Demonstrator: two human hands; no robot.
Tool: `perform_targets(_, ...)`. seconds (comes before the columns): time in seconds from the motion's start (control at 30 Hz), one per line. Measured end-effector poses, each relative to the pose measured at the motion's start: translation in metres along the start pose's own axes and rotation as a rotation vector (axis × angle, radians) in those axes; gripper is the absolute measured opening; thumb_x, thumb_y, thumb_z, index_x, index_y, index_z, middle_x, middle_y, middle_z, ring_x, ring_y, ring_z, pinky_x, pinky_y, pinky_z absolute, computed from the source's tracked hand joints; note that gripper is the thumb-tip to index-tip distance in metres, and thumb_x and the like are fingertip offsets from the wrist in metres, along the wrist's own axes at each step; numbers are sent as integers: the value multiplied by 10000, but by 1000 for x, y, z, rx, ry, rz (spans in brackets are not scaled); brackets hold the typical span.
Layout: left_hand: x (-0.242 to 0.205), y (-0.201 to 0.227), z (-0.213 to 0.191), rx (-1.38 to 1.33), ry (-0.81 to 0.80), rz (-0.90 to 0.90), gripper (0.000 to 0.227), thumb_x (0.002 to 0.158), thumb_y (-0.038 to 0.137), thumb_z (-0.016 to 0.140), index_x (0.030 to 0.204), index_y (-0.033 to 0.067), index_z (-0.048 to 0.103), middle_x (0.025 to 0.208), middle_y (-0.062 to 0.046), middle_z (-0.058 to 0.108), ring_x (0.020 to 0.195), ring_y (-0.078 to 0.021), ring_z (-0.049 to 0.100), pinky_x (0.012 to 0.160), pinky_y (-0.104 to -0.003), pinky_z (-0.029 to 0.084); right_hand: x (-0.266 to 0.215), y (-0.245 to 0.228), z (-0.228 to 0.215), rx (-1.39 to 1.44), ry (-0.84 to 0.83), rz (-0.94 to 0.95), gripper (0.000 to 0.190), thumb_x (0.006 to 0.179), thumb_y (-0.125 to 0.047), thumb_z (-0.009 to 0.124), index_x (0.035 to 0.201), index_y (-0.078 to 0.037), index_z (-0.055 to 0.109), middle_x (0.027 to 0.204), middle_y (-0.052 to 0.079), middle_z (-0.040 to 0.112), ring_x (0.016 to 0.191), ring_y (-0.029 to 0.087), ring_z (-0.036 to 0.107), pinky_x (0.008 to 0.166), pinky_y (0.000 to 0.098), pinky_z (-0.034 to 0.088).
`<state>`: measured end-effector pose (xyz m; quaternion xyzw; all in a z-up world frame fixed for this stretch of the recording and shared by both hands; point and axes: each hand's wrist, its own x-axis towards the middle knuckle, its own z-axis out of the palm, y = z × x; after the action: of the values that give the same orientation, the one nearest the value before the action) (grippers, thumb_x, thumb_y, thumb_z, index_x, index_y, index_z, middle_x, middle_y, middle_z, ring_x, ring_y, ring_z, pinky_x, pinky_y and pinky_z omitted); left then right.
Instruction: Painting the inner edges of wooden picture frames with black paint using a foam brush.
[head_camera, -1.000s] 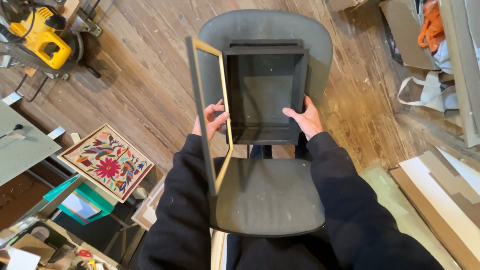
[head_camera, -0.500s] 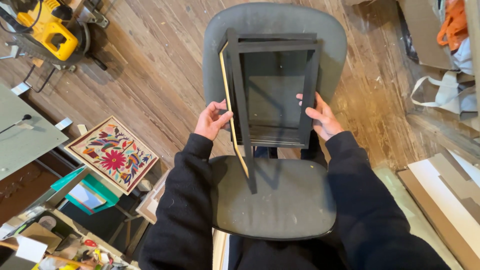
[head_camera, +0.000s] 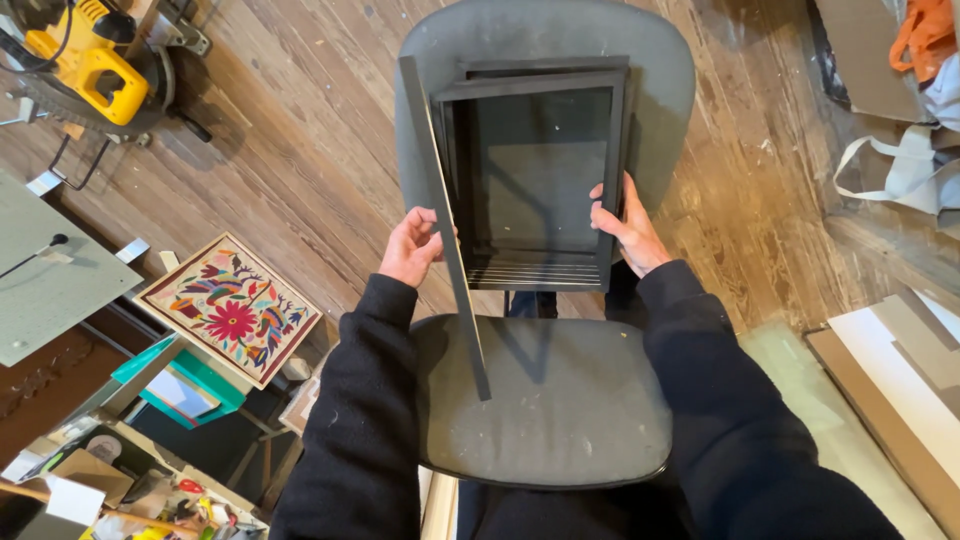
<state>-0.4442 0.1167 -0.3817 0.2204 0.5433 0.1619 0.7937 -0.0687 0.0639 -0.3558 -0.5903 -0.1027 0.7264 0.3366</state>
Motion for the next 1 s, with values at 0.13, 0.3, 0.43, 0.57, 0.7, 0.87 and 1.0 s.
perform_targets(0.13,-3,18,10,-54,44,-84,181,983,56,655,1113,104,540,1127,22,704,904,-65,677,719,-253,581,1,-6,6,-35,39,5,866,848,-254,744,1565,-72,294,1214,30,494,1045,134,524,931,317,469)
perform_targets(0.3,-2,11,3,-78,14,-72,185,1012,55,651,1152,108,541,1158,-10,692,915,-70,670,741,-237,576,-4,-9,4,-14,67,9,931,807,-243,750,1600,-98,283,1178,25,475,1020,123,513,899,303,453)
perform_targets(0.43,-5,32,12,1,78,-21,223,931,34,706,1122,84,601,1379,-16,626,877,-68,674,716,-249,589,-17,-9,-8,30,71,-5,950,814,-227,747,1634,-118,279,1142,20,459,968,124,507,867,293,451)
perform_targets(0.57,2,20,-11,-43,32,67,215,983,36,734,1055,85,538,1557,-24,585,907,-34,645,755,-209,563,-22,-17,-17,76,78,-21,936,825,-203,746,1632,-122,278,1126,22,465,921,128,521,842,295,469)
perform_targets(0.7,4,34,-13,99,71,98,161,988,38,721,1099,48,605,1548,-56,591,893,-42,626,757,-212,547,-26,-18,-34,35,110,-14,929,828,-184,737,1637,-125,284,1125,22,482,950,121,547,856,299,499)
perform_targets(0.87,24,4,-40,79,203,52,212,946,41,741,1068,89,574,1236,-147,687,779,-54,617,643,-223,514,-34,-21,-66,82,121,-19,934,857,-190,739,1656,-102,263,1142,21,503,1011,122,564,889,310,512)
perform_targets(1.0,21,40,-20,308,340,92,216,913,89,735,1006,69,541,1327,-56,679,731,-54,638,619,-242,543,-38,-19,-99,105,108,-10,947,866,-203,746,1670,-72,262,1155,25,515,1028,132,573,908,315,509)
